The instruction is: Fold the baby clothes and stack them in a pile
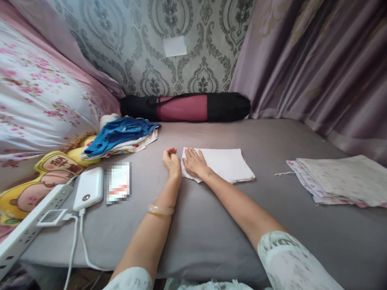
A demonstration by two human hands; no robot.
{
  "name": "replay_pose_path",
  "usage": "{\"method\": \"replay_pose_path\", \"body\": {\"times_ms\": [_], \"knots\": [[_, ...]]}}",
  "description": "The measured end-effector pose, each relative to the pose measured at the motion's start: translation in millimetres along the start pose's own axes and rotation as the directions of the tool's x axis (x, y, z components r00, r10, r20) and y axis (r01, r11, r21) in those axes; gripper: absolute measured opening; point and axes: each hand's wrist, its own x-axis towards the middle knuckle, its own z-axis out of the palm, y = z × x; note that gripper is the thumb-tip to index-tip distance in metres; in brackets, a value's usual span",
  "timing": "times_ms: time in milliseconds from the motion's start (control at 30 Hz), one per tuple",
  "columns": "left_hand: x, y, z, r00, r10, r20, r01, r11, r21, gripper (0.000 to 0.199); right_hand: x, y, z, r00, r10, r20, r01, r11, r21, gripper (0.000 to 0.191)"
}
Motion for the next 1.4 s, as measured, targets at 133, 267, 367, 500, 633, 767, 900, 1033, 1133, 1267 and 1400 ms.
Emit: {"method": "replay_pose_path", "body": {"times_ms": [133,267,367,500,633,767,900,1033,1133,1267,1400], "knots": [[0.8,0.5,0.2,1.000,-0.011,-0.004,0.011,1.000,0.002,0.025,2.3,0.1,-3.2,1.000,0.008,0.013,-0.008,1.000,0.005,0.058],[1.5,0.3,0.7,1.000,-0.001,-0.016,0.001,1.000,0.010,0.026,4.5,-4.4,-8.0,1.000,0.003,-0.024,-0.003,1.000,0.028,0.057],[1.9,0.2,0.6,0.999,0.011,-0.039,-0.010,1.000,0.017,0.026,5.8,-9.4,-3.6,0.999,0.009,-0.037,-0.008,1.000,0.025,0.058],[2.2,1.0,-0.1,0.999,0.015,-0.049,-0.014,1.000,0.020,0.025,5.4,-14.0,4.1,0.997,0.015,-0.073,-0.015,1.000,0.003,0.057],[2.2,1.5,-0.6,0.999,0.026,-0.037,-0.025,0.999,0.025,0.025,-2.5,-15.2,0.2,0.992,0.025,-0.122,-0.029,0.999,-0.028,0.057],[1.5,1.9,0.0,0.999,0.030,-0.040,-0.028,0.999,0.044,0.025,-20.5,-10.2,-7.0,0.989,0.042,-0.144,-0.049,0.998,-0.046,0.058],[-1.2,6.2,-0.2,0.998,0.059,0.000,-0.059,0.996,0.069,0.026,-33.8,-1.6,-5.3,0.993,0.067,-0.093,-0.070,0.997,-0.023,0.059],[-5.1,13.6,-1.3,0.994,0.101,0.050,-0.106,0.987,0.122,0.026,-35.2,0.8,-1.2,0.993,0.088,-0.076,-0.088,0.996,0.008,0.059],[-8.0,17.6,-1.4,0.984,0.141,0.107,-0.156,0.976,0.149,0.026,-33.8,1.6,-3.2,0.994,0.078,-0.072,-0.076,0.997,0.032,0.059],[-13.0,18.4,-0.7,0.941,0.223,0.253,-0.280,0.936,0.216,0.025,-38.3,13.4,-15.2,0.997,0.049,-0.055,-0.046,0.998,0.054,0.058],[-23.1,14.1,1.9,0.804,0.315,0.505,-0.500,0.817,0.287,0.025,-53.7,40.0,-27.1,0.989,0.059,-0.134,-0.065,0.997,-0.038,0.058]]}}
